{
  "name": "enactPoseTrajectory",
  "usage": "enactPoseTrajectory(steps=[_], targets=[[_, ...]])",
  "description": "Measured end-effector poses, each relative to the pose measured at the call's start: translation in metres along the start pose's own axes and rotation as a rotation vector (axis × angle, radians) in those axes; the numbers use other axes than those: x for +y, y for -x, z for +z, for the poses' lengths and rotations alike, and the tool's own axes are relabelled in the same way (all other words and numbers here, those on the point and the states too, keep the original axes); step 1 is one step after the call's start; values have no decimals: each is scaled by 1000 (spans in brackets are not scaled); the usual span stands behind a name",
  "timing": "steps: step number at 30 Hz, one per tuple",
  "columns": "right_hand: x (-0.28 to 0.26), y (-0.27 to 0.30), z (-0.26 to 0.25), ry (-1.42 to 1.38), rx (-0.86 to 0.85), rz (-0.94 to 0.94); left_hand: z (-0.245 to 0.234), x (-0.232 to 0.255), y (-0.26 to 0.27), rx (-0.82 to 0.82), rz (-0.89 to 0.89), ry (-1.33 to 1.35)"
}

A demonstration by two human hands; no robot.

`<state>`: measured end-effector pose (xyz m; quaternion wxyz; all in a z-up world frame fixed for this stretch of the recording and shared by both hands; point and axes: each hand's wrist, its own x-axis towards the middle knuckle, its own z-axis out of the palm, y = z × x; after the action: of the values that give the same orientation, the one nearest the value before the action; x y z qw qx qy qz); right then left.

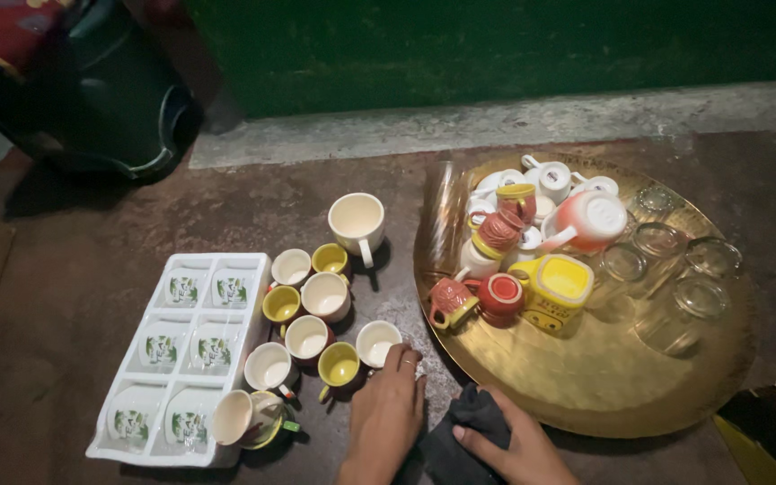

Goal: The person wipes various cups and mugs using a dark cloth and places them onto the floor and a large metal tray.

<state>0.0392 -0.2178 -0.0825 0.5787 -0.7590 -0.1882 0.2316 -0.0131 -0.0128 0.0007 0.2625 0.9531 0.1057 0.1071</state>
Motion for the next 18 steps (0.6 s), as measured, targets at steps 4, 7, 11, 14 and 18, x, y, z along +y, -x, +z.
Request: enactPoseTrajectory(steps=[4,7,11,14,18], targets=[[-9,2,1,-34,-9,25,7,-8,0,7,20,-50],[-22,5,-2,26,-5,16,6,-10,-1,10,25,-115],[-41,6,-4,-11,-7,55,2,-18,-7,-90,-94,-167],[-52,13,-4,-44,-15,77,2,-24,-3,-52,-88,-161],[-63,13,-3,-31,-22,55,1,-25,-4,9,-91,-127]])
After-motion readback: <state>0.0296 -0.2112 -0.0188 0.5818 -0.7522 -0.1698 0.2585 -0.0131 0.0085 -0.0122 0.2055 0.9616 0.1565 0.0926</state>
